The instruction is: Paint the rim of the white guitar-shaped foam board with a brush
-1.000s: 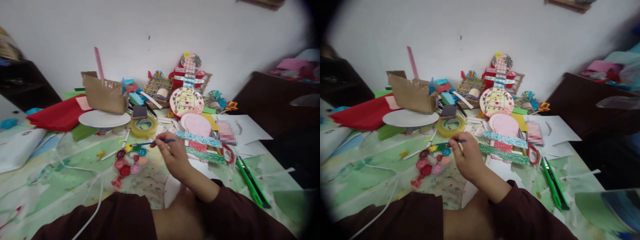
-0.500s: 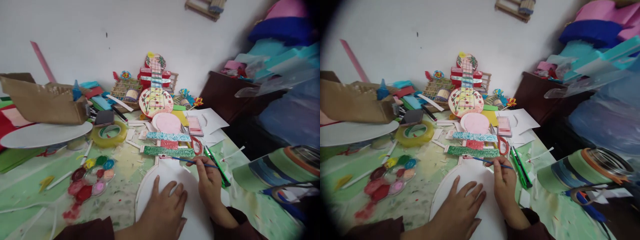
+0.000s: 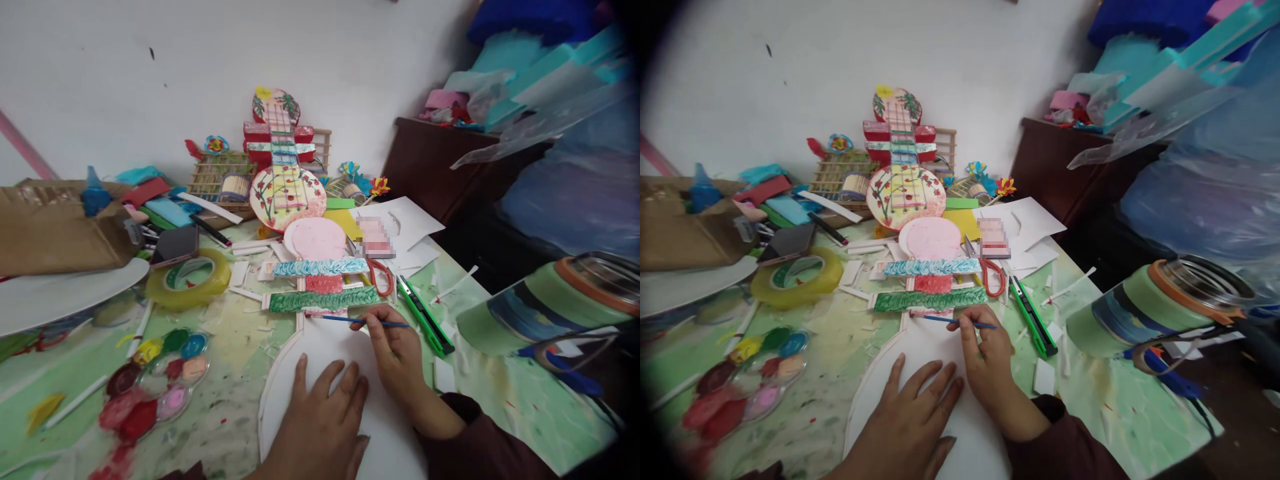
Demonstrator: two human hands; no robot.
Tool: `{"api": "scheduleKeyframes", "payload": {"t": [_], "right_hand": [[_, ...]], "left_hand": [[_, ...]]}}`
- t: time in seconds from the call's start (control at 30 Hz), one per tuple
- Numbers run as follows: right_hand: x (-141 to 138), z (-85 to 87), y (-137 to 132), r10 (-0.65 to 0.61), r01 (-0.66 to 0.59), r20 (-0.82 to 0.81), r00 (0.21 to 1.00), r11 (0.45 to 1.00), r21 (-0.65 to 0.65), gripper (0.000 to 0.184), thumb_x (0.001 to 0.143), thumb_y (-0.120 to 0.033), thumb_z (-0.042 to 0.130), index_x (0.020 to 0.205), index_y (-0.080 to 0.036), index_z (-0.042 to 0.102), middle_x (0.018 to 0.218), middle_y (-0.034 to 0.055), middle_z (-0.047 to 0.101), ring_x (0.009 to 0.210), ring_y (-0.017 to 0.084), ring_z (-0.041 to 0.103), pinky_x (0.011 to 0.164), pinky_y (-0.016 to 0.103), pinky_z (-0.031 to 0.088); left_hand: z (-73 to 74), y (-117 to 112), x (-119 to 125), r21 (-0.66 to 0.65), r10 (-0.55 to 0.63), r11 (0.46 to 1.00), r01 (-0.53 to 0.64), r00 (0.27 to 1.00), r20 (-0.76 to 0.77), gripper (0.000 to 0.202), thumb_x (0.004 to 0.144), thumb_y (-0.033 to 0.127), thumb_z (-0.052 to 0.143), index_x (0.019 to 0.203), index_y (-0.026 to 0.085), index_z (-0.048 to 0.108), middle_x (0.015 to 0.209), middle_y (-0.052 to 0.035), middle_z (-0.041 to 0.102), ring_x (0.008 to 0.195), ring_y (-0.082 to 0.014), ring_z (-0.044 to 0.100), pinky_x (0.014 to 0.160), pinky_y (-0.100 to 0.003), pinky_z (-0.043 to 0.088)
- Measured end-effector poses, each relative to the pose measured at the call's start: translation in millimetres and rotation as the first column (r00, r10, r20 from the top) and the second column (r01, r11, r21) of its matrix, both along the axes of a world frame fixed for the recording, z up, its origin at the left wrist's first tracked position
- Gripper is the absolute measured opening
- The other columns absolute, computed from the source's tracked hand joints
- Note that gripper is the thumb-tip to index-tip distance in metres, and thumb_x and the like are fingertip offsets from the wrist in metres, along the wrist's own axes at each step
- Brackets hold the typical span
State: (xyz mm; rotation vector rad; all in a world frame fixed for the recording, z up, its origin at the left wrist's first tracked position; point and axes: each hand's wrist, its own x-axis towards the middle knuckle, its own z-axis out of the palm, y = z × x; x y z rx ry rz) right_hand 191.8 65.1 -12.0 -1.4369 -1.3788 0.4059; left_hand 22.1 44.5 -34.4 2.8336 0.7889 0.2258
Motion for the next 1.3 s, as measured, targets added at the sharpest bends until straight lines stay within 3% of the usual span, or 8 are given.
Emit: {"api": "scheduleKeyframes", "payload": {"t": [0.23, 0.5, 0.8, 1.3], "right_hand": [[-1.0, -2.5, 0.7, 0.026, -0.027, -0.030, 0.999, 0.999, -0.024, 0.027, 0.095, -0.033, 0.045, 0.079, -0.021, 0.061, 0.079, 0.0038, 0.066, 0.077, 0.017, 0.062, 0.073, 0.031, 0.045], [0.1, 0.4, 1.3, -0.012, 0.010, -0.052, 0.999, 1.000, -0.022, 0.024, 0.094, -0.033, 0.046, 0.079, -0.020, 0.059, 0.076, 0.0026, 0.065, 0.074, 0.017, 0.061, 0.071, 0.031, 0.045], [2.5, 7.9, 1.4, -0.022, 0.022, 0.031, 0.999, 1.000, 0.002, 0.029, 0.094, -0.032, 0.044, 0.073, -0.019, 0.059, 0.075, 0.0033, 0.063, 0.073, 0.017, 0.061, 0.069, 0.030, 0.044], [8.3, 12.6, 0.7, -0.100, 0.100, 0.055, 0.993, 0.995, 0.007, 0.032, 0.092, -0.031, 0.044, 0.067, -0.020, 0.059, 0.075, 0.0035, 0.062, 0.071, 0.017, 0.059, 0.066, 0.029, 0.043]], "left_hand": [[0.6, -0.4, 1.0, -0.022, 0.008, 1.000, -0.009, 1.000, -0.011, 0.052, 0.090, 0.033, 0.050, 0.140, 0.021, 0.044, 0.142, -0.0093, 0.049, 0.128, -0.0326, 0.043, 0.107, -0.069, 0.019], [5.7, 0.3, 0.6, -0.099, 0.014, 0.995, -0.017, 0.999, -0.030, 0.052, 0.090, 0.031, 0.048, 0.142, 0.021, 0.042, 0.146, -0.0099, 0.045, 0.130, -0.0351, 0.040, 0.102, -0.075, 0.021], [6.8, 0.4, 1.3, -0.121, 0.007, 0.993, -0.012, 0.999, -0.039, 0.054, 0.090, 0.027, 0.047, 0.143, 0.021, 0.040, 0.148, -0.0095, 0.042, 0.131, -0.0358, 0.038, 0.100, -0.078, 0.020], [7.4, -2.5, -0.2, -0.108, 0.014, 0.994, -0.018, 0.999, -0.036, 0.054, 0.090, 0.027, 0.048, 0.143, 0.022, 0.040, 0.146, -0.0096, 0.044, 0.129, -0.0368, 0.041, 0.100, -0.078, 0.022]]}}
